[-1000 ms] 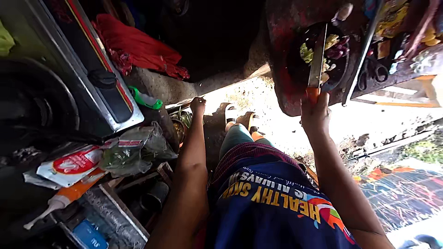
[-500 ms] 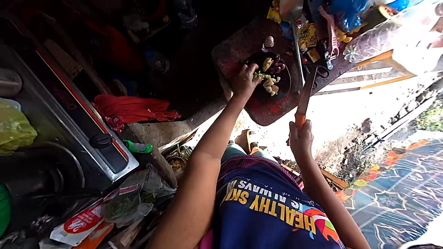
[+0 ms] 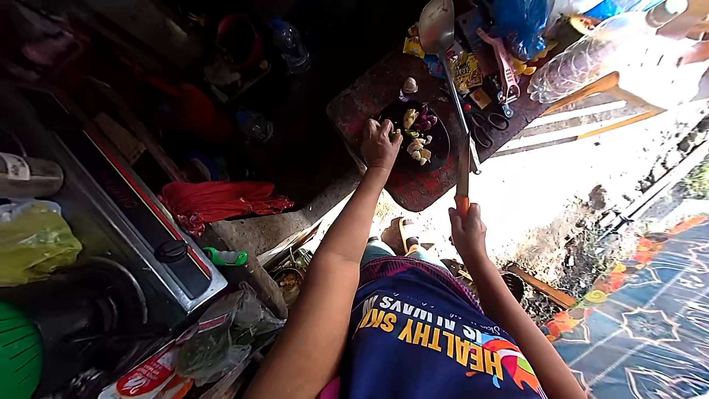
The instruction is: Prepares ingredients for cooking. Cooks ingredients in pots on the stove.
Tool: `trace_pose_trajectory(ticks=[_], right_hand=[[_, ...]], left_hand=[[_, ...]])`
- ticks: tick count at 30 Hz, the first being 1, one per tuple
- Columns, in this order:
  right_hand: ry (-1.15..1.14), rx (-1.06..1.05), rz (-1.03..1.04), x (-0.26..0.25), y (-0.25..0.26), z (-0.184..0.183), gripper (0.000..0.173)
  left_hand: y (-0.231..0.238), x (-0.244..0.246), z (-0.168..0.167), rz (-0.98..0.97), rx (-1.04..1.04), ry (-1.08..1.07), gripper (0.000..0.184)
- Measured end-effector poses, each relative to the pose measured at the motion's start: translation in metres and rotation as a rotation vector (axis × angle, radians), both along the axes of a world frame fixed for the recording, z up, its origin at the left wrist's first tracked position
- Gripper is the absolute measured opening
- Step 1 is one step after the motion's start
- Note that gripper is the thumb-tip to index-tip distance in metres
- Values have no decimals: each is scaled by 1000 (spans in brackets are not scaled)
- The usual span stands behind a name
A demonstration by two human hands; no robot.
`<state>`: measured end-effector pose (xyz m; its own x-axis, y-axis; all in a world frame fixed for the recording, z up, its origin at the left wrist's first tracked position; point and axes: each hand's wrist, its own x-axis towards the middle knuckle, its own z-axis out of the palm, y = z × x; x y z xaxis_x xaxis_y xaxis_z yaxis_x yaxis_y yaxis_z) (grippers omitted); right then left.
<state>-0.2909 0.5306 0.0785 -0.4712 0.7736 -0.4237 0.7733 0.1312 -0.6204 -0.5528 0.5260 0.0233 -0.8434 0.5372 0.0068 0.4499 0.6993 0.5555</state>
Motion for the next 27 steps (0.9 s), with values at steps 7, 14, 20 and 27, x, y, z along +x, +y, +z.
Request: trace_pose_trajectory(ticks=[7,14,20,27], right_hand=[[-7,-5,28,-11,-1,-1,37],[-8,-3,21,-12,0,-2,38],[-8,24,17,-10,1,-5,38],[25,5,143,-31,0,-1,37]], left_hand=[[11,6,-2,63,-66,21,62],[12,2,6,91,-81,-21,55],[-2,-7,-5,121,56,-7,41],[-18,-15,-17,168,386,-172,24]])
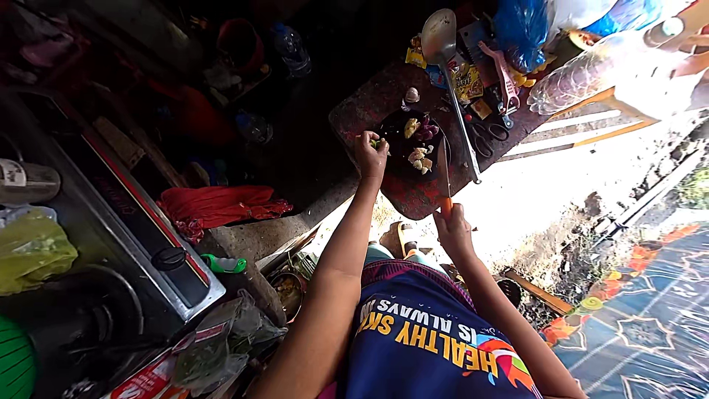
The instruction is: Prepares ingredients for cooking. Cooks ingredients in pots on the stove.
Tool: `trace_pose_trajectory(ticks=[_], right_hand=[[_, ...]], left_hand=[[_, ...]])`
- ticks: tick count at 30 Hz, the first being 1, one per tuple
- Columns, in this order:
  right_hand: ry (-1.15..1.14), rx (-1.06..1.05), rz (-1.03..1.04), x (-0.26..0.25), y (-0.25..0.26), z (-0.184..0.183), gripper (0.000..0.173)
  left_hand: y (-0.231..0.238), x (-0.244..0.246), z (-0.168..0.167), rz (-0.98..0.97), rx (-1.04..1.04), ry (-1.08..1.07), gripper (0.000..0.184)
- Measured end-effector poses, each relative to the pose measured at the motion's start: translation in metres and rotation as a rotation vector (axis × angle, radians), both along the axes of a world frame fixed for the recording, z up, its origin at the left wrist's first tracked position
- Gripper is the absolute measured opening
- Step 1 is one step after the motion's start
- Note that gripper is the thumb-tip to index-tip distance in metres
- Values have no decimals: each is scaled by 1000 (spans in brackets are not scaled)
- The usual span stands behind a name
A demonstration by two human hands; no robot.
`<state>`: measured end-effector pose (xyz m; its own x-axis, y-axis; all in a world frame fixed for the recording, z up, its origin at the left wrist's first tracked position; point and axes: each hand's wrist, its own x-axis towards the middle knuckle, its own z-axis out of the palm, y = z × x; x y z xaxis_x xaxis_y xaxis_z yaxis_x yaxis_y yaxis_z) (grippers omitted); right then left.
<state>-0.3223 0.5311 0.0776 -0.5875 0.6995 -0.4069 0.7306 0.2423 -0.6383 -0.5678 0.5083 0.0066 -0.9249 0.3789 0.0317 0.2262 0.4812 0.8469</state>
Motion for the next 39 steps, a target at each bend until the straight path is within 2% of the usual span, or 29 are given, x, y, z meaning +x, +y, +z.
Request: trace_pose_trajectory(ticks=[3,7,9,12,16,20,23,26,30,34,39], right_hand=[[-42,-58,58,-31,6,10,38],[18,0,87,-75,19,9,39],[63,-7,74,-90,21,7,40],[53,-45,61,-97,15,-4,39],[21,-235,54,-94,9,-14,39],[121,-396,-4,-95,8,-8,38],[137,-350,-42,-101,13,-18,41],[76,-311,95,-113,15,-12,37],[-163,111,125,-130,1,10,50],[-324,339,204,-143,-6,8,59],[-336,474,362,-142,-11,0,59]], left_hand=[[-4,-2,2,101,97,-175,23],[-7,-10,-2,219,256,-363,24],[-9,-12,1,273,417,-504,24],[-17,-19,17,329,727,-832,20],[-47,-29,23,217,1133,-1228,18],[-83,-37,16,8,1347,-1399,24],[-104,-37,11,-22,1384,-1465,23],[-123,-33,8,-86,1346,-1429,22],[-151,-19,19,-58,1126,-1321,34],[-189,15,23,69,1031,-1263,32],[-247,94,22,195,886,-1134,12]])
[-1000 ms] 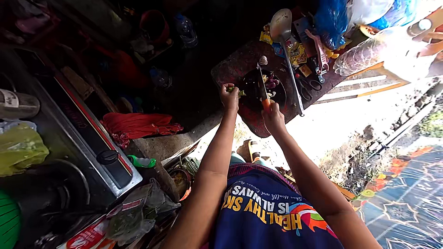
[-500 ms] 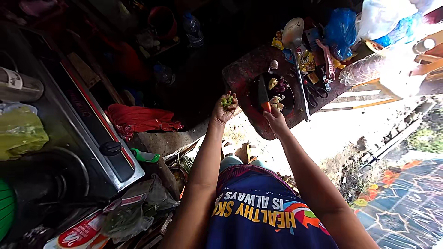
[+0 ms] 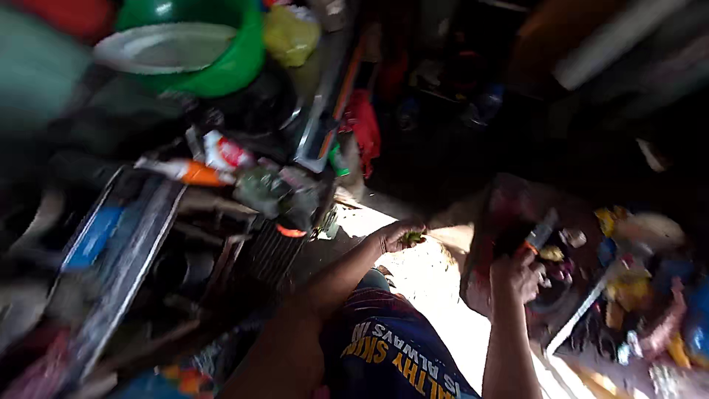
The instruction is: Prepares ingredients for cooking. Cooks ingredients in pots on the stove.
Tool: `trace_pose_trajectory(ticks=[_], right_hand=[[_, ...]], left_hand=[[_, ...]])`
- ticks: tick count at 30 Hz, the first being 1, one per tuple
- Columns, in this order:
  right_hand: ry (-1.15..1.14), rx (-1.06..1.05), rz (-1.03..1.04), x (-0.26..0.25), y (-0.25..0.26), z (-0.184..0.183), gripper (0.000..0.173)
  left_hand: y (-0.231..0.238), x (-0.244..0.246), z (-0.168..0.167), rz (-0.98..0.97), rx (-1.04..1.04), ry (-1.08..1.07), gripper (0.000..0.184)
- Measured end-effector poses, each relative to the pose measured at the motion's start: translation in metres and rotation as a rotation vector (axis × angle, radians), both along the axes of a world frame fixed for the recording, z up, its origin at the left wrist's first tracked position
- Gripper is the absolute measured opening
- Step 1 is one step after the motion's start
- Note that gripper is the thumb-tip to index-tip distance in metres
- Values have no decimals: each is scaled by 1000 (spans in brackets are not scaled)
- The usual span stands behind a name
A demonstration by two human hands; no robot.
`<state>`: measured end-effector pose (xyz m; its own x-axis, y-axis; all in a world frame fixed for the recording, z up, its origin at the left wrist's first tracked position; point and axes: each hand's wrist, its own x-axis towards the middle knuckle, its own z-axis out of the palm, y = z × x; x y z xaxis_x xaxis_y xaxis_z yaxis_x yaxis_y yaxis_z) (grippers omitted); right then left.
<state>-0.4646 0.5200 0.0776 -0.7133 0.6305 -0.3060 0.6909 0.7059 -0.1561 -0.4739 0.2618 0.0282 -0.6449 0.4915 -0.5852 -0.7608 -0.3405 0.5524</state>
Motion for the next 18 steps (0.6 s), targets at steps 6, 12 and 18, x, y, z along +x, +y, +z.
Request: trace_pose_trajectory(ticks=[6,12,18], right_hand=[[196,-37,156,8,7,12,71],[367,-123,458,15,-38,22,59],[426,-269,850,40,-148,28,52]], left_hand=[[-58,140,-19,567,56,-243,11],[-95,246,-23,838,11,-330,12],[-146,300,-28,1024,-7,-271,8]])
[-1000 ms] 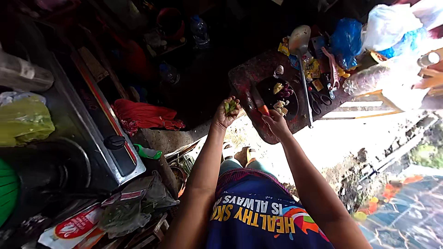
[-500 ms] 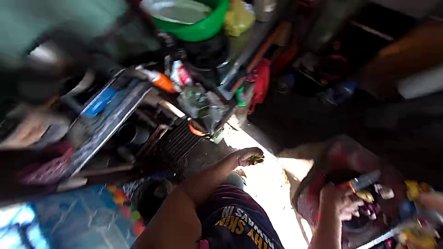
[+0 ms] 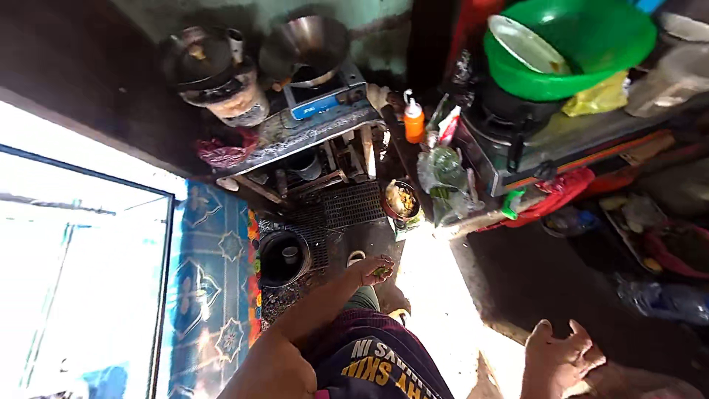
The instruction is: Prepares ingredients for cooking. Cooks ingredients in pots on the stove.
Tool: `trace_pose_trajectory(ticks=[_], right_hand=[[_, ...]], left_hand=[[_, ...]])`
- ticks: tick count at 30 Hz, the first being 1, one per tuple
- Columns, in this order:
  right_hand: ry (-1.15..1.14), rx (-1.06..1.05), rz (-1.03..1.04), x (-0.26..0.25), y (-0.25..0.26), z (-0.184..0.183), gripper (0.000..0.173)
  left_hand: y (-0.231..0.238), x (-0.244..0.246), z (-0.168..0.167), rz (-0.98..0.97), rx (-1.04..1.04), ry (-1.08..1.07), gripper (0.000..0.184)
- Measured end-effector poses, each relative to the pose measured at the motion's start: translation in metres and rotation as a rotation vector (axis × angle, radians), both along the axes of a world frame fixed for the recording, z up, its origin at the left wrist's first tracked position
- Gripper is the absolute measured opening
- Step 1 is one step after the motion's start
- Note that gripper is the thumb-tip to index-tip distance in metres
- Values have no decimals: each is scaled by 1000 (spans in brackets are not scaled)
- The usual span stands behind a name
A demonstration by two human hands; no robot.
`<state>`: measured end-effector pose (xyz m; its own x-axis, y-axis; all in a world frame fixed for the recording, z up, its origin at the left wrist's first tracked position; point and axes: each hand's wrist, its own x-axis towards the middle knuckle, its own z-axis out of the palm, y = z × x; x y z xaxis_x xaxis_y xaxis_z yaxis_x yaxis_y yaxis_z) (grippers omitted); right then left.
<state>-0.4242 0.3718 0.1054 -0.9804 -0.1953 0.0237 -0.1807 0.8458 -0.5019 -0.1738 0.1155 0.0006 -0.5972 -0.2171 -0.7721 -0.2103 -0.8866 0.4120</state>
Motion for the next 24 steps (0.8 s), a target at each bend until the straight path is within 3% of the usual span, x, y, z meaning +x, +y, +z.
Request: trace_pose_trajectory(ticks=[5,11,14,18,24], right_hand=[[-33,-64,397,27,-148,9,43],[-103,-44,999,91,-358,69,37],[-180,1,1272,129,-451,95,36],[-138,-97,1651,193,-555,145,32],[110,-47,2080,290,-720,222,32]], left_hand=[[-63,61,6,77,-69,-73,7],[-143,165,13,331,-199,-95,24],[-174,201,16,480,-216,-118,20],[-195,232,9,824,-117,-65,12],[-188,248,-17,1136,-79,-133,12]])
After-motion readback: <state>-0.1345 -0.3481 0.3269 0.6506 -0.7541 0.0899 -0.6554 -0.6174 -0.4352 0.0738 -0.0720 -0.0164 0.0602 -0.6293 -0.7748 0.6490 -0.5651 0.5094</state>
